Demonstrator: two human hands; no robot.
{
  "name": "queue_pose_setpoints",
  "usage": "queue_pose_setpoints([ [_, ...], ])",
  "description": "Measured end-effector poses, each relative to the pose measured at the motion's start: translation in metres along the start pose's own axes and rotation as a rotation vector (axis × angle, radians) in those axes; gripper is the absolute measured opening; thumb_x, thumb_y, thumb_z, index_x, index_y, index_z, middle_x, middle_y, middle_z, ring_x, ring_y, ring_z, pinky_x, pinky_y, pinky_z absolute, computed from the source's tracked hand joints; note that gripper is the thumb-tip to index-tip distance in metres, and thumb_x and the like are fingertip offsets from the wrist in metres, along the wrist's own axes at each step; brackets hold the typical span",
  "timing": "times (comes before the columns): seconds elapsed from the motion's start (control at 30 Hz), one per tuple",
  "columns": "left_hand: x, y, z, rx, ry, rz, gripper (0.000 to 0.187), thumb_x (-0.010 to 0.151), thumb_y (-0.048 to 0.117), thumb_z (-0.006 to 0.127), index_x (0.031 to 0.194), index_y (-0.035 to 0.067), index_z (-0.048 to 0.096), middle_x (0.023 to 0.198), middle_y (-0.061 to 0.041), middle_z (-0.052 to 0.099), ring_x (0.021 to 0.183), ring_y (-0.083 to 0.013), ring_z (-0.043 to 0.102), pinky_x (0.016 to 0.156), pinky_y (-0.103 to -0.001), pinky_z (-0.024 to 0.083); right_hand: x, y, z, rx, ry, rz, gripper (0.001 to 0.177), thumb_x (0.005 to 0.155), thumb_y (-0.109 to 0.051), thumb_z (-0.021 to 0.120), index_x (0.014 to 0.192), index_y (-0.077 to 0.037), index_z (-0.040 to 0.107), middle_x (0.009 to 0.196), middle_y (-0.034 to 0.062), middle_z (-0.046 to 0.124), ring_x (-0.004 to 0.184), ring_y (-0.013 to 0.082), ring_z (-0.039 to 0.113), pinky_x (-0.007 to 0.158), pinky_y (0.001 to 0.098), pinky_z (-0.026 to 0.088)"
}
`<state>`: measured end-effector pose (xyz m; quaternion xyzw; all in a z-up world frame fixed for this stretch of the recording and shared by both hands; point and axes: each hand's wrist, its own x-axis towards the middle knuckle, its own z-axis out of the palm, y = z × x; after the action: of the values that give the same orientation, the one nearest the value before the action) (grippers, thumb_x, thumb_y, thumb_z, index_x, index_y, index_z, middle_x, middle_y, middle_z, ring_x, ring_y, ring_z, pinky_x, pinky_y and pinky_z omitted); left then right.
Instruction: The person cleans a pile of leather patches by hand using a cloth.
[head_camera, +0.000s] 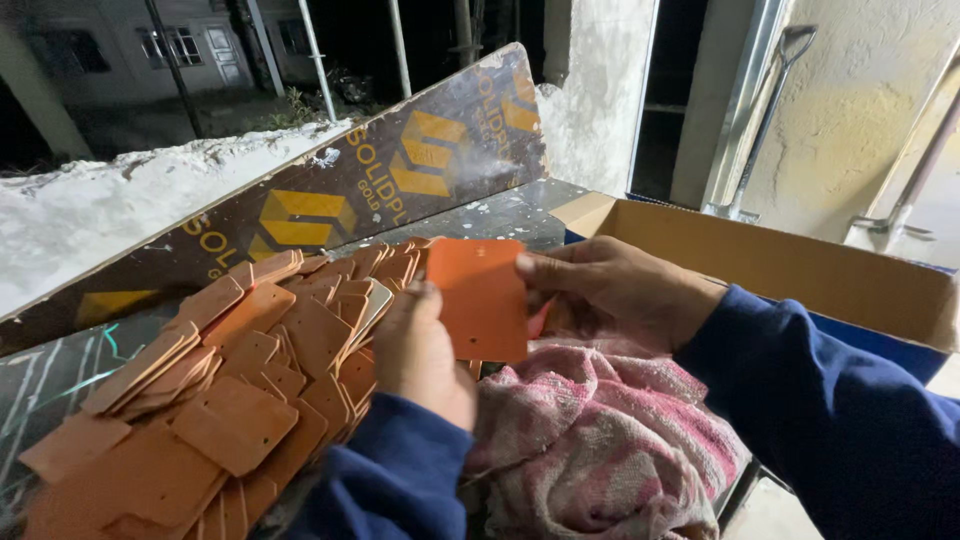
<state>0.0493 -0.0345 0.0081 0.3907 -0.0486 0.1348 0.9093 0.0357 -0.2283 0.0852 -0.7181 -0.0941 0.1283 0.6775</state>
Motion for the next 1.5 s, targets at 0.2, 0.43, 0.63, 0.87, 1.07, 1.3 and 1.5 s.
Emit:
queue_pose_setpoints([
  [0.2,-0.032,-0.039,0.039,0.33,-0.028,0.084,0.029,0.101,0.025,0.054,0.12,0.004,0.058,0.107,-0.011,0.066,0.102,-0.021,0.062,0.093,-0.038,0.052,0.005,-0.006,-0.057,-0.142,0.179,-0.024,0.03,0.093,-0.024,0.069,0.104,0.004,0.071,0.069,0.0025,0.062,0.055,0.0096,0.055,0.048,0.0262,0.045],
  [0.43,-0.09,-0.06,0.03,1.065,-0.458,0.288,0.031,0.092,0.023,0.061,0.121,0.011,0.065,0.113,-0.011,0.067,0.112,-0.0266,0.063,0.099,-0.042,0.046,0.062,-0.011,-0.204,-0.28,0.567,0.048,0.023,0.099,-0.023,0.067,0.102,0.0,0.071,0.08,0.0052,0.065,0.062,0.011,0.054,0.057,0.0271,0.047],
  [0.63,-0.093,-0.058,0.034,1.205,-0.493,0.263,0.019,0.09,0.024,0.061,0.098,0.015,0.075,0.106,-0.011,0.067,0.109,-0.0306,0.06,0.096,-0.047,0.045,0.157,0.067,-0.307,-0.24,0.45,0.282,0.021,0.101,-0.016,0.066,0.102,0.004,0.064,0.091,0.0166,0.066,0.073,0.023,0.064,0.06,0.0338,0.05],
  [0.87,-0.094,-0.055,0.034,1.179,-0.51,0.302,0.021,0.089,0.024,0.061,0.099,0.014,0.077,0.105,-0.013,0.067,0.11,-0.0316,0.06,0.096,-0.048,0.044,0.176,0.114,-0.282,0.1,0.576,0.546,0.02,0.103,-0.003,0.053,0.117,0.009,0.061,0.107,0.0238,0.071,0.089,0.0285,0.072,0.076,0.037,0.061],
  [1.07,-0.09,-0.05,0.037,1.248,-0.588,0.093,0.026,0.095,0.023,0.054,0.104,0.012,0.075,0.101,-0.013,0.064,0.111,-0.0255,0.059,0.103,-0.048,0.041,0.153,0.108,-0.278,0.055,0.604,0.611,0.022,0.103,-0.006,0.053,0.117,0.007,0.063,0.106,0.023,0.072,0.089,0.0293,0.073,0.076,0.0389,0.061],
  [1.3,-0.09,-0.054,0.035,1.234,-0.56,0.202,0.023,0.089,0.022,0.058,0.099,0.012,0.077,0.103,-0.013,0.065,0.11,-0.0276,0.059,0.101,-0.047,0.042,0.152,0.099,-0.268,-0.066,0.575,0.628,0.023,0.104,-0.011,0.054,0.117,0.004,0.066,0.104,0.0221,0.074,0.089,0.0302,0.074,0.076,0.0411,0.062],
  [1.5,-0.091,-0.055,0.035,1.235,-0.549,0.217,0.023,0.09,0.023,0.058,0.099,0.013,0.076,0.102,-0.012,0.064,0.109,-0.0276,0.06,0.1,-0.048,0.041,0.163,0.099,-0.244,-0.244,0.504,0.645,0.025,0.104,-0.014,0.054,0.117,0.001,0.068,0.103,0.0213,0.075,0.089,0.031,0.075,0.076,0.043,0.062],
])
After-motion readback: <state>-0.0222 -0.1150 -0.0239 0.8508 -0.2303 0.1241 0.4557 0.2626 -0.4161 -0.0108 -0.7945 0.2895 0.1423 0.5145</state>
